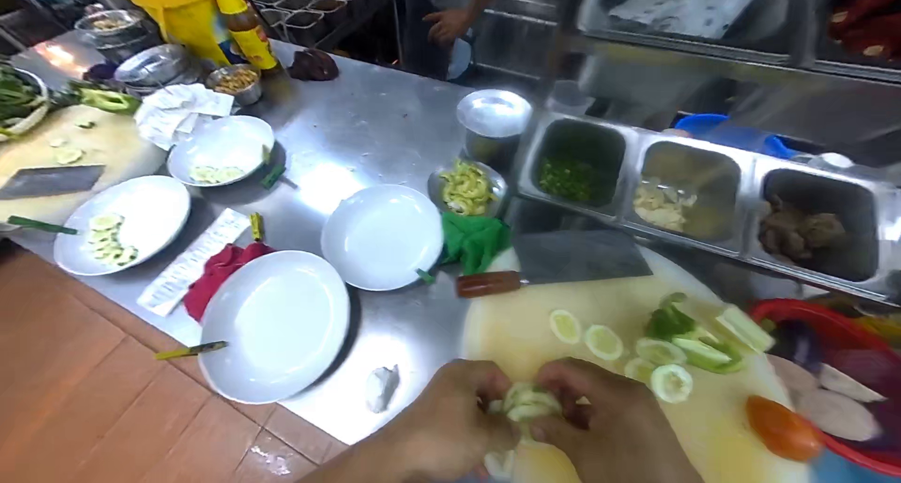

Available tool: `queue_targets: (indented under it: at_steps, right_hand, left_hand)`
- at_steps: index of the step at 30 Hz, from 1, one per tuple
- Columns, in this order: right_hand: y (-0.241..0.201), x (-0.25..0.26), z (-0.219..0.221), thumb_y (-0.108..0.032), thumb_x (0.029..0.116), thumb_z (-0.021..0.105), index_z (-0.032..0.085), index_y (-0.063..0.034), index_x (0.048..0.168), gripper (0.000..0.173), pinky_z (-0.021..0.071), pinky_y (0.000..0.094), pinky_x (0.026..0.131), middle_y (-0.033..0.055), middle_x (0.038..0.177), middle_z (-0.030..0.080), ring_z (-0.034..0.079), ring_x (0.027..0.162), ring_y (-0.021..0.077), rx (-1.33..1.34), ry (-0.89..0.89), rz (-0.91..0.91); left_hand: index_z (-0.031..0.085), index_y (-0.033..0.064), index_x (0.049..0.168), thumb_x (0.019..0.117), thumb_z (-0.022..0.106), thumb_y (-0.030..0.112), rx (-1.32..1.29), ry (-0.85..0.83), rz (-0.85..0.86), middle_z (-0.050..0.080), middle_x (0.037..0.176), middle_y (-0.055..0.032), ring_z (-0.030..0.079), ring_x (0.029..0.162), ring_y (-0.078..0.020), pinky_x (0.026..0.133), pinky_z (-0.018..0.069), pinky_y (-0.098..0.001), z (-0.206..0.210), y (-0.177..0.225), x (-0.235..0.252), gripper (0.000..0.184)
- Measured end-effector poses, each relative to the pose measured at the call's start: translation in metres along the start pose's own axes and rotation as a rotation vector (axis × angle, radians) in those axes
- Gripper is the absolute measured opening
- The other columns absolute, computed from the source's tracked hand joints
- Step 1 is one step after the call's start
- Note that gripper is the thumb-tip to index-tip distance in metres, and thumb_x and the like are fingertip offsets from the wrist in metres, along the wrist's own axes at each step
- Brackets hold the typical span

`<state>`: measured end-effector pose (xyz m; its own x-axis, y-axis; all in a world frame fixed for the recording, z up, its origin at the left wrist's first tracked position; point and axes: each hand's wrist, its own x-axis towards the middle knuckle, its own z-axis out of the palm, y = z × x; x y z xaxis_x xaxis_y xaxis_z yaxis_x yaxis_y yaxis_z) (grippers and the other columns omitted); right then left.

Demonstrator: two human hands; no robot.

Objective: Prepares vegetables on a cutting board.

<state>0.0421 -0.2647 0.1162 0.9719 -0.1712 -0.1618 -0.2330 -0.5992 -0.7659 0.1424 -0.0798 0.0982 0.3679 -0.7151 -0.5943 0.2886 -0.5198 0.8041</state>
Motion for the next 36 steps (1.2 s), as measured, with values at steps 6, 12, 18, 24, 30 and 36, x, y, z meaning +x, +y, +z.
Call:
queue_targets:
  at_steps: [6, 12, 18, 24, 30, 36]
  right_hand:
    - [-0.098, 0.070, 0.098, -0.009, 0.0776, 0.085, 0.074, -0.0047, 0.106, 0.030, 0.0593, 0.0330, 0.064, 0.0067, 0.089, 0.071, 0.067, 0.072, 0.0152, 0.121, -0.108, -0.069]
    - [-0.160, 0.172, 0.224, -0.012, 0.0924, 0.072, 0.070, -0.0084, 0.123, 0.031, 0.0561, 0.0387, 0.081, 0.0087, 0.098, 0.069, 0.066, 0.086, 0.0197, -0.096, -0.635, 0.070]
    - [-0.157, 0.187, 0.276, -0.019, 0.0953, 0.068, 0.073, -0.0055, 0.107, 0.018, 0.0545, 0.0453, 0.087, 0.0121, 0.099, 0.071, 0.068, 0.095, 0.0253, -0.375, -0.832, 0.143]
    - [-0.157, 0.191, 0.281, -0.030, 0.0959, 0.070, 0.071, -0.0030, 0.092, 0.028, 0.0533, 0.0474, 0.077, 0.0122, 0.085, 0.068, 0.066, 0.083, 0.0271, -0.437, -0.894, 0.158]
    - [-0.157, 0.195, 0.271, -0.027, 0.0930, 0.074, 0.073, -0.0018, 0.095, 0.025, 0.0535, 0.0495, 0.079, 0.0145, 0.088, 0.069, 0.067, 0.087, 0.0296, -0.493, -0.951, 0.181]
    - [-0.166, 0.204, 0.250, -0.026, 0.0934, 0.071, 0.073, -0.0047, 0.098, 0.022, 0.0539, 0.0564, 0.082, 0.0160, 0.099, 0.070, 0.067, 0.098, 0.0350, -0.638, -0.908, 0.183]
  left_hand:
    - [0.064, 0.0070, 0.117, 0.0915, 0.073, 0.012, 0.005, 0.086, 0.127, 0.070, 0.096, -0.0062, 0.070, 0.070, -0.0149, 0.057, 0.0616, -0.0326, -0.137, -0.051, -0.075, 0.027]
    - [0.067, 0.0039, 0.112, 0.0991, 0.065, 0.024, 0.364, 0.135, -0.112, 0.067, 0.092, -0.0105, 0.067, 0.078, -0.0215, 0.073, 0.0575, -0.0423, -0.252, -0.132, -0.105, 0.024]
    - [0.066, 0.0115, 0.123, 0.0994, 0.063, 0.038, 0.824, 0.093, -0.214, 0.069, 0.114, -0.0157, 0.067, 0.108, -0.0379, 0.086, 0.0552, -0.0612, -0.265, -0.153, -0.106, 0.036]
    - [0.072, 0.0156, 0.106, 0.0794, 0.081, 0.042, 1.007, 0.456, 0.245, 0.068, 0.104, -0.0106, 0.069, 0.095, -0.0344, 0.065, 0.0583, -0.0504, -0.248, -0.201, -0.105, 0.039]
    - [0.075, 0.0160, 0.094, 0.0851, 0.074, 0.023, 0.842, 0.415, 0.307, 0.069, 0.101, -0.0073, 0.067, 0.097, -0.0303, 0.073, 0.0568, -0.0493, -0.256, -0.215, -0.106, 0.011]
    - [0.074, 0.0077, 0.091, 0.0918, 0.069, 0.014, 0.676, 0.206, 0.296, 0.070, 0.100, -0.0105, 0.069, 0.096, -0.0278, 0.081, 0.0592, -0.0477, -0.284, -0.200, -0.125, 0.009]
